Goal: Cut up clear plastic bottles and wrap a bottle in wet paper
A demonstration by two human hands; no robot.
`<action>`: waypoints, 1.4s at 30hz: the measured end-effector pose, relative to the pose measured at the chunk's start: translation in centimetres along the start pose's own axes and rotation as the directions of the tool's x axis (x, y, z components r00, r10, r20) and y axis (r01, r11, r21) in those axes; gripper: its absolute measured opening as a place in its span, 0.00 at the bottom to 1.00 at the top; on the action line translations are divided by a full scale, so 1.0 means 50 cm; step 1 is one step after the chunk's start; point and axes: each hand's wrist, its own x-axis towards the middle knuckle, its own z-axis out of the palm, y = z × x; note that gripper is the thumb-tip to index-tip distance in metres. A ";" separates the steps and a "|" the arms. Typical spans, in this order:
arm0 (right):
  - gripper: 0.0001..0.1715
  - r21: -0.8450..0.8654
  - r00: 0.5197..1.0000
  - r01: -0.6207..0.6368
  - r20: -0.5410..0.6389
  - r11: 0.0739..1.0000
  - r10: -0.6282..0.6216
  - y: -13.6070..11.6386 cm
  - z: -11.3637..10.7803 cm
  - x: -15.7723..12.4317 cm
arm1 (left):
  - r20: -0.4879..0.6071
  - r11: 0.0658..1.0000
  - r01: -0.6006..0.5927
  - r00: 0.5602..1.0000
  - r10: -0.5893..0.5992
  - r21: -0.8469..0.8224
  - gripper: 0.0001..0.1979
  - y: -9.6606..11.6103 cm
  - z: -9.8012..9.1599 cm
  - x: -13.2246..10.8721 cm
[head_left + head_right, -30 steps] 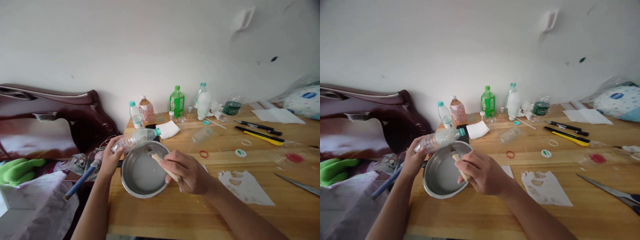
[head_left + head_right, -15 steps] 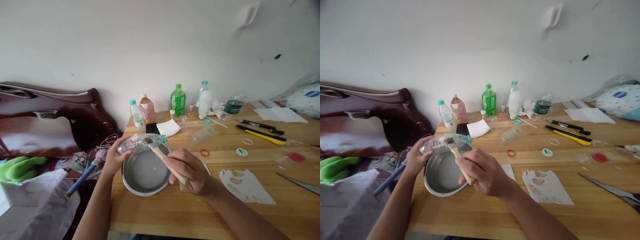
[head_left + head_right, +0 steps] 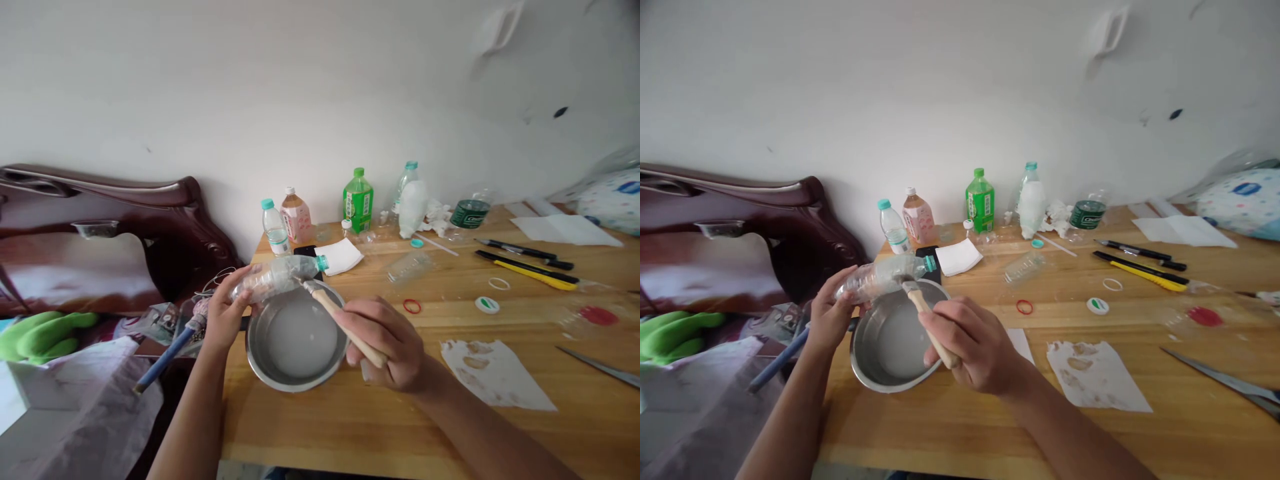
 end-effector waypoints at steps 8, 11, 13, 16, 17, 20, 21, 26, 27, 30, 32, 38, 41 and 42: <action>0.32 -0.109 0.994 -0.090 -0.072 0.990 0.083 0.006 -0.004 0.002 | -0.001 0.995 0.033 0.999 -0.033 -0.095 0.24 -0.007 -0.004 0.001; 0.32 -0.116 0.991 -0.120 -0.076 0.986 0.111 0.009 -0.007 0.000 | -0.018 0.987 0.042 0.999 -0.046 -0.155 0.24 -0.009 0.000 0.005; 0.30 -0.101 0.995 -0.094 -0.042 0.990 0.090 0.007 -0.006 0.000 | -0.024 0.982 0.051 0.998 -0.057 -0.183 0.23 -0.006 0.003 0.007; 0.27 -0.090 0.999 -0.047 0.019 0.995 0.048 0.002 -0.002 0.002 | -0.046 0.973 0.056 0.997 -0.068 -0.222 0.21 0.002 0.006 0.009; 0.26 -0.091 0.999 -0.042 0.028 0.995 0.045 0.001 0.000 0.004 | -0.055 0.970 0.056 0.996 -0.071 -0.236 0.21 0.005 0.006 0.010; 0.25 -0.096 0.999 -0.047 0.021 0.994 0.050 0.001 0.004 0.008 | -0.068 0.960 0.067 0.994 -0.089 -0.272 0.21 0.012 0.002 0.011; 0.25 -0.098 0.998 -0.053 0.011 0.994 0.054 0.001 0.004 0.009 | -0.061 0.956 0.078 0.993 -0.099 -0.282 0.22 0.013 -0.001 0.011; 0.29 -0.082 0.998 -0.068 -0.020 0.994 0.067 0.006 0.002 0.002 | 0.070 0.925 0.193 0.981 -0.180 -0.329 0.35 0.016 -0.011 0.009; 0.30 -0.078 0.997 -0.073 -0.029 0.994 0.071 0.008 0.001 -0.001 | 0.098 0.917 0.218 0.976 -0.196 -0.334 0.36 0.017 -0.011 0.008; 0.31 -0.095 0.993 -0.108 -0.051 0.990 0.104 0.012 0.001 -0.007 | 0.158 0.899 0.260 0.963 -0.216 -0.353 0.36 0.022 -0.010 0.006; 0.31 -0.113 0.989 -0.140 -0.052 0.984 0.135 0.015 0.000 -0.010 | 0.176 0.894 0.261 0.962 -0.209 -0.364 0.35 0.025 -0.008 0.004; 0.32 -0.092 0.984 -0.172 -0.059 0.981 0.167 0.015 0.002 -0.010 | 0.189 0.886 0.282 0.956 -0.225 -0.369 0.30 0.036 -0.004 0.003; 0.31 -0.059 0.988 -0.152 -0.027 0.987 0.150 0.012 0.005 -0.008 | 0.165 0.885 0.284 0.957 -0.238 -0.368 0.26 0.037 0.000 0.004; 0.31 -0.052 0.989 -0.148 -0.012 0.988 0.147 0.011 0.006 -0.008 | 0.150 0.886 0.282 0.959 -0.242 -0.369 0.26 0.037 0.001 0.005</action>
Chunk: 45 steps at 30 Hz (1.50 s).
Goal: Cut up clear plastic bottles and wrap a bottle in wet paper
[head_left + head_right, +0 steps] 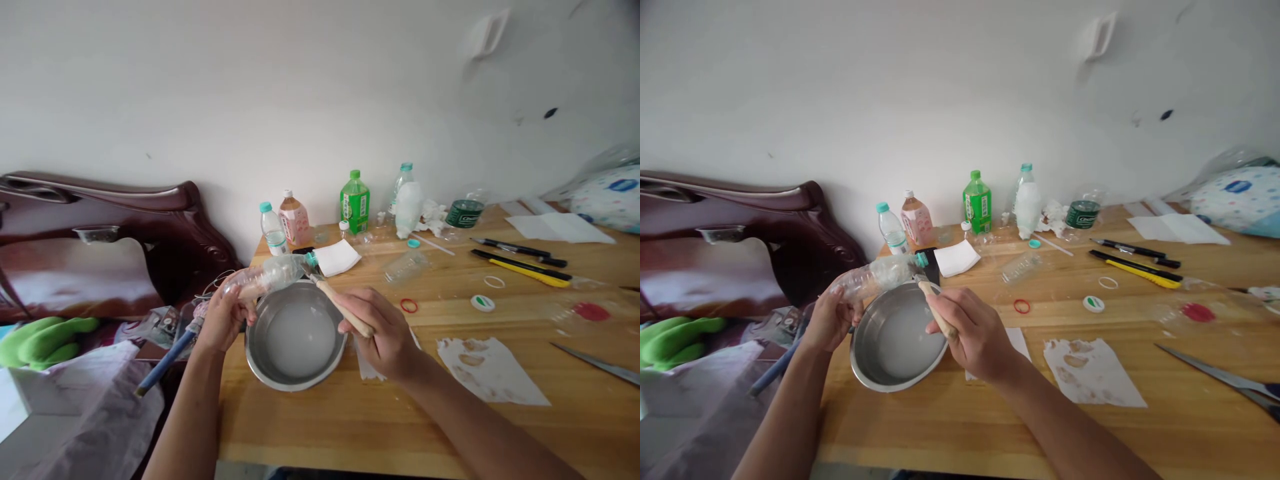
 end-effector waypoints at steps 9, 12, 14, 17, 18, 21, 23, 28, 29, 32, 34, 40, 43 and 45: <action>0.27 0.017 0.998 0.054 0.033 0.998 -0.055 -0.004 0.008 -0.001 | -0.105 0.998 -0.058 0.993 0.061 0.027 0.27 -0.011 -0.002 0.013; 0.26 0.024 0.996 0.074 0.041 0.997 -0.075 -0.003 0.008 -0.002 | -0.080 0.997 -0.062 0.995 0.065 0.038 0.32 -0.017 -0.010 0.014; 0.25 0.033 0.996 0.071 0.051 0.997 -0.072 -0.004 0.008 -0.003 | -0.049 0.998 -0.052 0.997 0.054 0.047 0.38 -0.021 -0.014 0.012; 0.24 0.056 0.994 0.069 0.083 0.996 -0.073 -0.007 0.008 -0.004 | -0.002 0.997 -0.028 1.000 0.028 0.074 0.41 -0.022 -0.015 0.009; 0.23 0.064 0.992 0.072 0.096 0.995 -0.078 -0.008 0.008 -0.004 | 0.008 0.996 -0.021 1.000 0.021 0.085 0.40 -0.022 -0.014 0.008; 0.23 0.082 0.986 0.101 0.125 0.992 -0.110 -0.009 0.010 -0.003 | 0.022 0.993 -0.018 1.000 0.016 0.115 0.32 -0.020 -0.012 0.006; 0.24 0.089 0.985 0.117 0.120 0.989 -0.127 -0.008 0.010 -0.004 | 0.015 0.991 -0.030 0.999 0.028 0.128 0.30 -0.019 -0.011 0.006; 0.32 0.149 1.000 -0.002 -0.020 0.989 0.005 0.000 0.002 -0.012 | 0.016 0.967 -0.123 0.992 0.122 0.224 0.31 -0.023 -0.016 0.005; 0.33 0.147 0.998 -0.032 -0.049 0.989 0.040 0.001 0.000 -0.013 | 0.028 0.958 -0.131 0.991 0.129 0.253 0.30 -0.024 -0.016 0.004; 0.33 0.129 0.991 -0.081 -0.096 0.988 0.093 -0.002 -0.002 -0.011 | 0.051 0.942 -0.128 0.992 0.118 0.309 0.27 -0.024 -0.014 0.000; 0.32 0.149 0.994 -0.080 -0.067 0.986 0.091 -0.008 0.000 -0.009 | 0.052 0.935 -0.130 0.992 0.119 0.330 0.26 -0.021 -0.011 -0.002; 0.27 0.171 0.999 -0.029 0.019 0.985 0.026 -0.015 0.004 -0.004 | -0.012 0.905 -0.156 0.985 0.175 0.395 0.26 -0.017 -0.011 -0.001; 0.24 0.127 0.982 -0.128 -0.124 0.984 0.143 -0.008 0.001 0.001 | 0.015 0.895 -0.164 0.985 0.173 0.416 0.26 -0.022 -0.016 0.000; 0.22 0.099 0.965 -0.160 -0.193 0.982 0.177 -0.007 0.001 0.003 | 0.044 0.892 -0.165 0.986 0.161 0.421 0.27 -0.026 -0.018 0.000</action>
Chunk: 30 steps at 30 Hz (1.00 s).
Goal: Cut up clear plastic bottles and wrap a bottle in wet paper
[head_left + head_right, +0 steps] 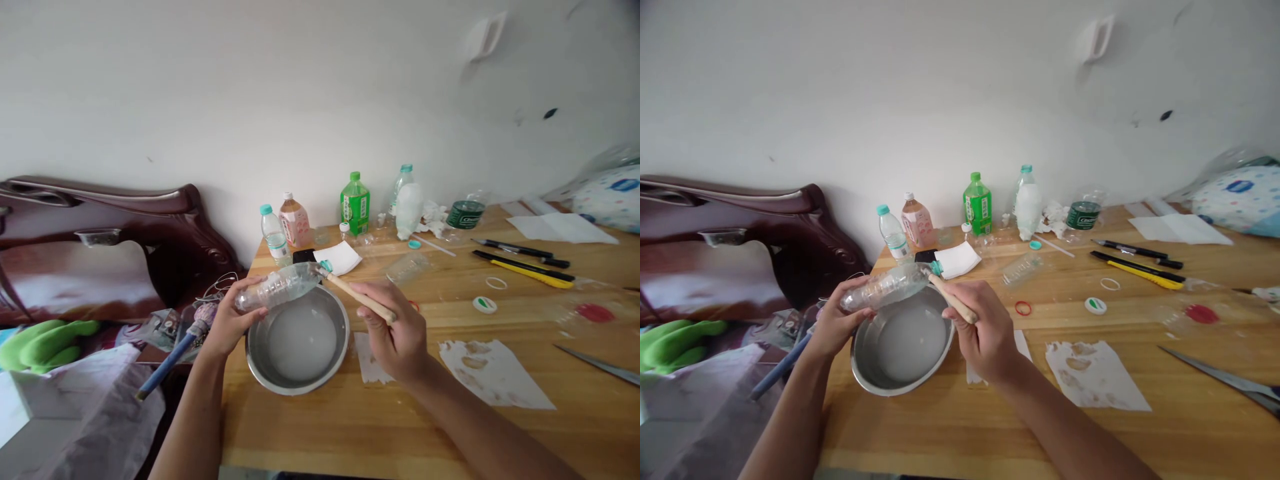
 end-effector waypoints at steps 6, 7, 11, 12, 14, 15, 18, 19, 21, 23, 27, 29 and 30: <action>0.20 0.111 0.996 -0.020 0.094 0.994 0.009 -0.007 0.007 -0.013 | -0.017 1.000 -0.016 1.000 0.016 0.007 0.26 -0.001 -0.003 0.000; 0.18 0.111 0.998 -0.022 0.057 0.994 0.016 -0.007 0.006 -0.012 | -0.038 1.000 -0.024 0.999 0.024 -0.004 0.26 -0.001 -0.004 0.000; 0.14 0.220 0.933 -0.204 -0.251 0.954 0.258 -0.002 -0.002 0.006 | -0.100 0.992 -0.017 0.995 0.004 -0.129 0.28 -0.004 -0.006 -0.002; 0.13 0.291 0.899 -0.256 -0.278 0.922 0.338 0.001 -0.002 0.012 | -0.104 0.987 -0.016 0.995 -0.001 -0.159 0.29 -0.004 -0.005 -0.002; 0.15 0.395 0.857 -0.345 -0.236 0.851 0.458 0.004 0.000 0.017 | -0.111 0.978 -0.031 0.994 0.008 -0.206 0.28 -0.001 -0.003 -0.001; 0.17 0.404 0.850 -0.393 -0.182 0.826 0.494 0.006 0.003 0.016 | -0.118 0.971 -0.042 0.993 0.014 -0.235 0.28 0.001 -0.002 0.000; 0.17 0.307 0.816 -0.552 0.003 0.776 0.579 0.011 0.014 0.003 | -0.155 0.942 -0.078 0.988 0.029 -0.325 0.27 0.012 -0.002 0.004; 0.17 0.266 0.795 -0.593 0.047 0.760 0.604 0.014 0.017 -0.001 | -0.171 0.932 -0.089 0.985 0.029 -0.352 0.27 0.015 -0.004 0.006; 0.16 0.215 0.760 -0.644 0.075 0.734 0.645 0.021 0.019 -0.007 | -0.200 0.912 -0.107 0.979 0.028 -0.395 0.26 0.018 -0.008 0.008; 0.16 0.178 0.756 -0.648 0.032 0.741 0.653 0.027 0.015 -0.005 | -0.216 0.897 -0.119 0.976 0.027 -0.425 0.26 0.017 -0.011 0.009; 0.16 -0.172 0.767 -0.624 0.051 0.763 0.639 0.034 -0.003 0.015 | -0.206 0.883 -0.119 0.978 0.026 -0.455 0.26 0.014 -0.011 0.008; 0.18 -0.339 0.740 -0.584 0.151 0.738 0.655 0.036 -0.009 0.025 | -0.194 0.879 -0.114 0.981 0.025 -0.462 0.26 0.014 -0.007 0.007; 0.20 -0.380 0.723 -0.563 0.203 0.734 0.660 0.038 -0.011 0.029 | -0.186 0.878 -0.109 0.982 0.023 -0.465 0.26 0.015 -0.005 0.006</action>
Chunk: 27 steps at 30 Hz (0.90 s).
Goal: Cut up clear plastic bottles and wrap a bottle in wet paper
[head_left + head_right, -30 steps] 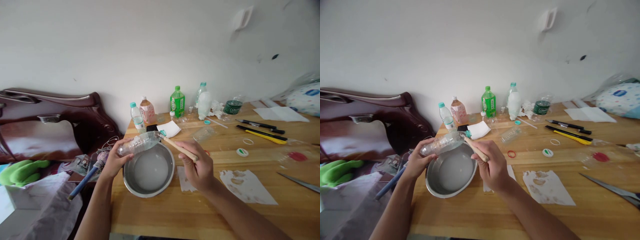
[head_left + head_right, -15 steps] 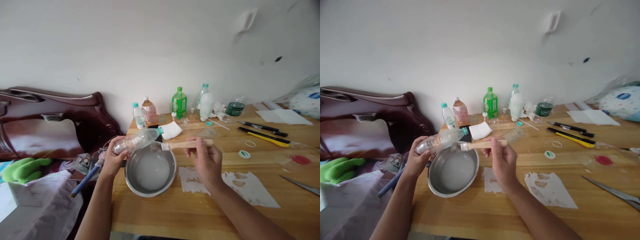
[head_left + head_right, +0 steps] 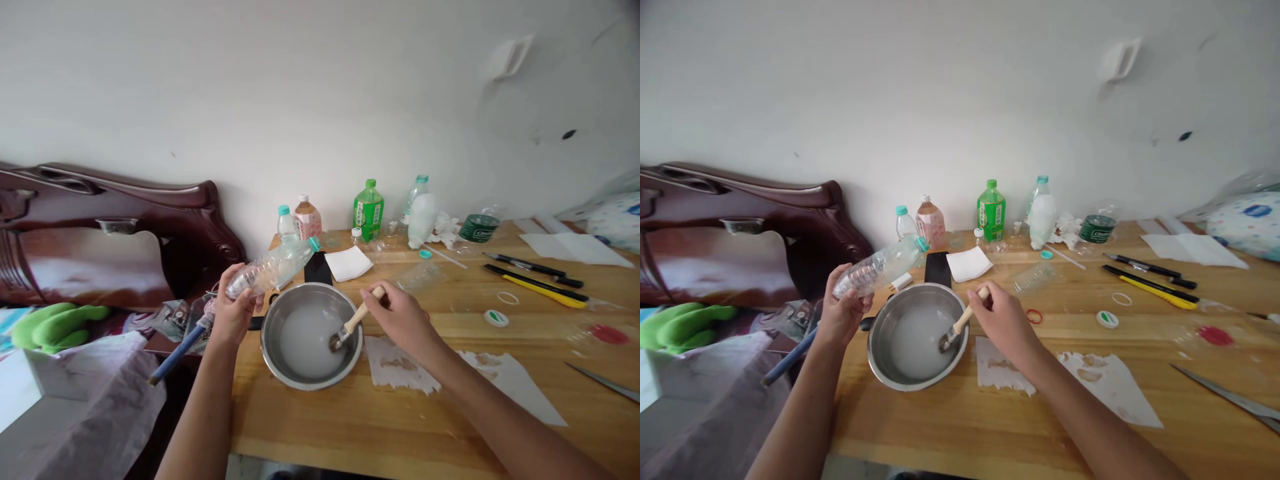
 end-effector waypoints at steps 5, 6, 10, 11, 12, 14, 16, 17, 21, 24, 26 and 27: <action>0.22 -0.088 0.981 0.063 0.187 0.994 -0.046 0.000 -0.019 0.021 | 0.033 1.000 0.019 0.999 -0.019 -0.007 0.27 0.001 0.008 -0.004; 0.22 -0.115 0.976 0.080 0.213 0.990 -0.054 -0.002 -0.025 0.028 | 0.041 1.000 0.018 0.999 -0.018 -0.009 0.27 0.001 0.009 -0.004; 0.19 -0.102 0.982 0.171 0.095 0.980 -0.162 -0.025 -0.043 0.068 | 0.068 1.000 0.027 0.997 -0.026 -0.015 0.27 0.000 0.014 -0.008; 0.19 -0.057 0.980 0.194 0.049 0.979 -0.191 -0.035 -0.045 0.080 | 0.077 0.999 0.033 0.997 -0.031 -0.015 0.28 0.000 0.015 -0.009; 0.19 0.017 0.978 0.204 0.035 0.979 -0.205 -0.045 -0.045 0.092 | 0.086 0.999 0.037 0.996 -0.036 -0.014 0.28 -0.001 0.015 -0.010; 0.21 0.208 0.974 0.171 0.114 0.963 -0.197 -0.064 -0.041 0.113 | 0.102 0.999 0.043 0.994 -0.041 -0.014 0.29 -0.003 0.016 -0.012; 0.22 0.383 0.964 0.091 0.196 0.919 -0.177 -0.078 -0.035 0.127 | 0.120 0.999 0.041 0.992 -0.042 0.004 0.29 -0.006 0.016 -0.014; 0.22 0.442 0.964 0.058 0.209 0.895 -0.165 -0.082 -0.033 0.130 | 0.130 0.999 0.038 0.991 -0.040 0.020 0.28 -0.007 0.016 -0.015; 0.20 0.526 0.972 0.013 0.192 0.850 -0.134 -0.073 -0.028 0.123 | 0.166 0.992 0.038 0.984 -0.058 0.122 0.27 -0.012 0.017 -0.018; 0.20 0.553 0.981 0.016 0.153 0.833 -0.120 -0.049 -0.027 0.109 | 0.193 0.980 0.042 0.978 -0.079 0.194 0.27 -0.009 0.024 -0.017; 0.19 0.542 0.985 0.047 0.114 0.839 -0.129 -0.030 -0.025 0.103 | 0.222 0.972 0.027 0.972 -0.080 0.235 0.26 -0.004 0.034 -0.010; 0.19 0.533 0.986 0.064 0.095 0.844 -0.134 -0.020 -0.025 0.102 | 0.236 0.966 0.016 0.968 -0.080 0.259 0.26 -0.001 0.040 -0.005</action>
